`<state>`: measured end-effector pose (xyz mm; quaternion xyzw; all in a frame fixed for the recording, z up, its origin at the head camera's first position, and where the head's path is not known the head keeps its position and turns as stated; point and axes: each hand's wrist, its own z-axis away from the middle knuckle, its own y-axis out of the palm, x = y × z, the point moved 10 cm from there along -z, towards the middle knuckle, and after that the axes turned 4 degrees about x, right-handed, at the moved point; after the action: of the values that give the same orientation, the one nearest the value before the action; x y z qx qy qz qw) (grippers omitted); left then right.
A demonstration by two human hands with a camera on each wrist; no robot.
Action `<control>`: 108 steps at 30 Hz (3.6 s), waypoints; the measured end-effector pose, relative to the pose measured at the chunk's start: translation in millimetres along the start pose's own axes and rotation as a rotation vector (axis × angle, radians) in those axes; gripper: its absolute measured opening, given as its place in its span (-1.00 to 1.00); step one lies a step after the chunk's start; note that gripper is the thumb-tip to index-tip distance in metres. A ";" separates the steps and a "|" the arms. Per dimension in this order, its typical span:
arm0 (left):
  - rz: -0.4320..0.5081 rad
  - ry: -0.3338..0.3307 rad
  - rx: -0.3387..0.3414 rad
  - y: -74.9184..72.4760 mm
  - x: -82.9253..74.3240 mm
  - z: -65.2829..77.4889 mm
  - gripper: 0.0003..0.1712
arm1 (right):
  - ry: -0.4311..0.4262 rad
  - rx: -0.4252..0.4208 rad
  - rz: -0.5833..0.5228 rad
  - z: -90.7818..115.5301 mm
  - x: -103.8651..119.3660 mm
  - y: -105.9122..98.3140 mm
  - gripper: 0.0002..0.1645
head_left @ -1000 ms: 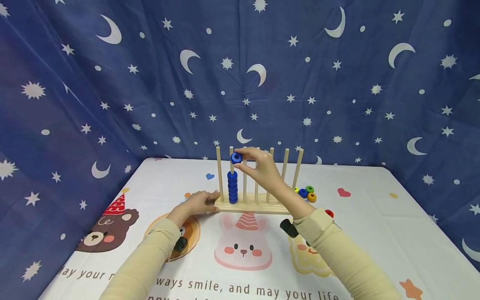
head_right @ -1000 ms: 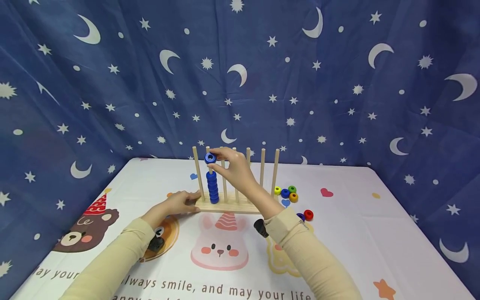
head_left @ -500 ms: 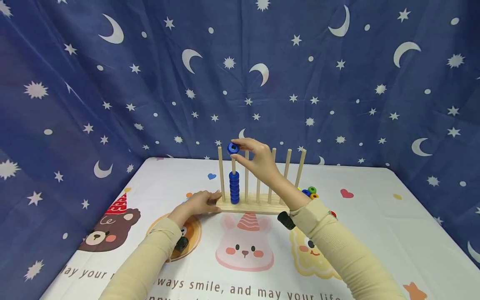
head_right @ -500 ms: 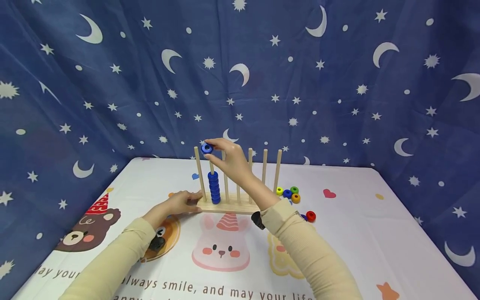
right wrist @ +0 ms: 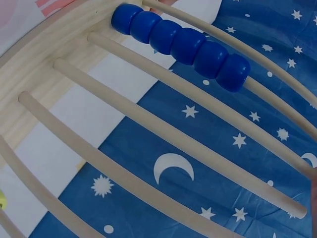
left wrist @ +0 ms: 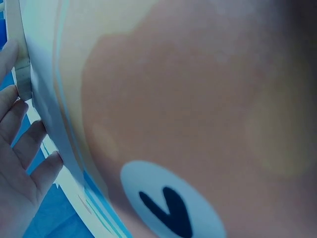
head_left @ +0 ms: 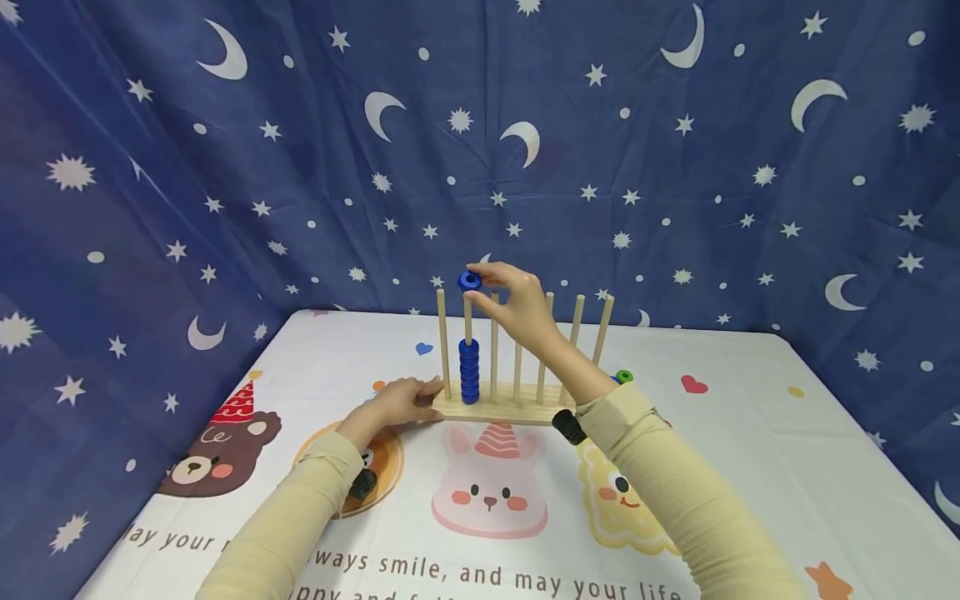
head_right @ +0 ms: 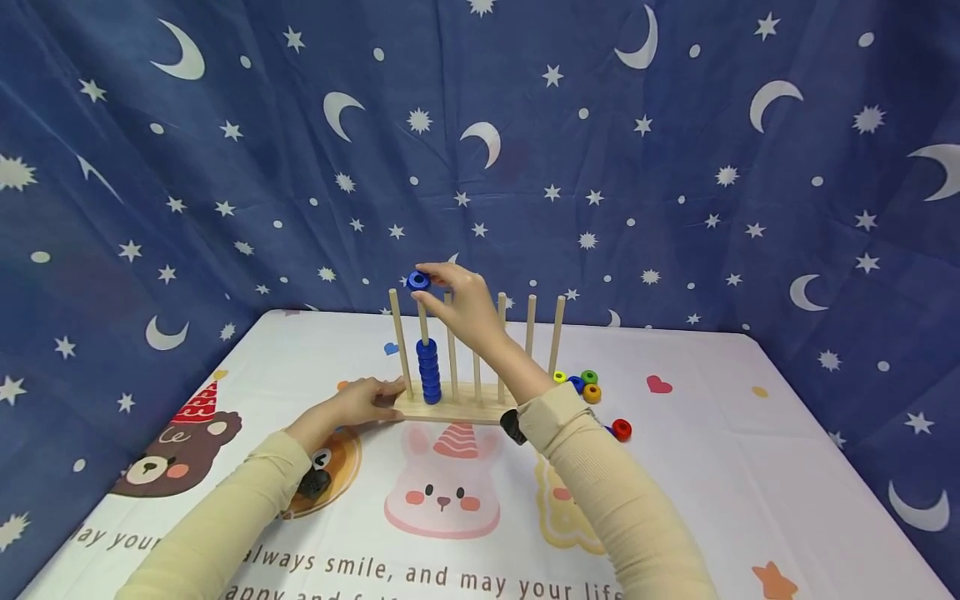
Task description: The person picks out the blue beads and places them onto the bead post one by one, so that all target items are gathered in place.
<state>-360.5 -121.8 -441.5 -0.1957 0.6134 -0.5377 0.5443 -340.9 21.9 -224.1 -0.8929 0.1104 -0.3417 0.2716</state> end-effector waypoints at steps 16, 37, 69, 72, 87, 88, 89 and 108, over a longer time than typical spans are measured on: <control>-0.059 0.025 -0.023 -1.1 -2.6 4.3 -0.29 | 0.182 0.073 -0.084 -7.0 -18.9 9.7 -0.57; -0.046 0.013 -0.013 -0.8 -2.4 0.9 -0.29 | 0.254 0.205 -0.087 -12.8 -23.3 11.3 -0.61; -0.014 0.023 0.013 -1.7 -6.6 -1.1 -0.30 | 0.261 0.237 -0.202 -12.1 -29.6 8.0 -0.60; -0.008 0.020 0.019 -3.0 -8.1 -2.6 -0.30 | 0.263 0.230 -0.215 -11.3 -28.8 4.6 -0.60; -0.011 0.019 0.029 0.2 -4.2 2.2 -0.29 | 0.204 0.203 -0.249 -8.2 -22.8 4.2 -0.67; -0.006 0.012 0.029 0.4 -2.6 2.8 -0.28 | 0.201 0.201 -0.246 -8.3 -21.9 4.5 -0.68; -0.006 0.008 0.028 0.5 -1.2 3.0 -0.28 | 0.198 0.200 -0.241 -8.4 -20.9 4.3 -0.68; -0.011 0.020 0.028 -1.1 -4.3 -5.4 -0.30 | 0.096 0.227 -0.102 -5.1 3.2 -34.0 -0.67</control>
<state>-364.2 -116.2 -439.5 -0.1859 0.6103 -0.5511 0.5378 -341.6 46.7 -200.1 -0.8434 0.0383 -0.4079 0.3475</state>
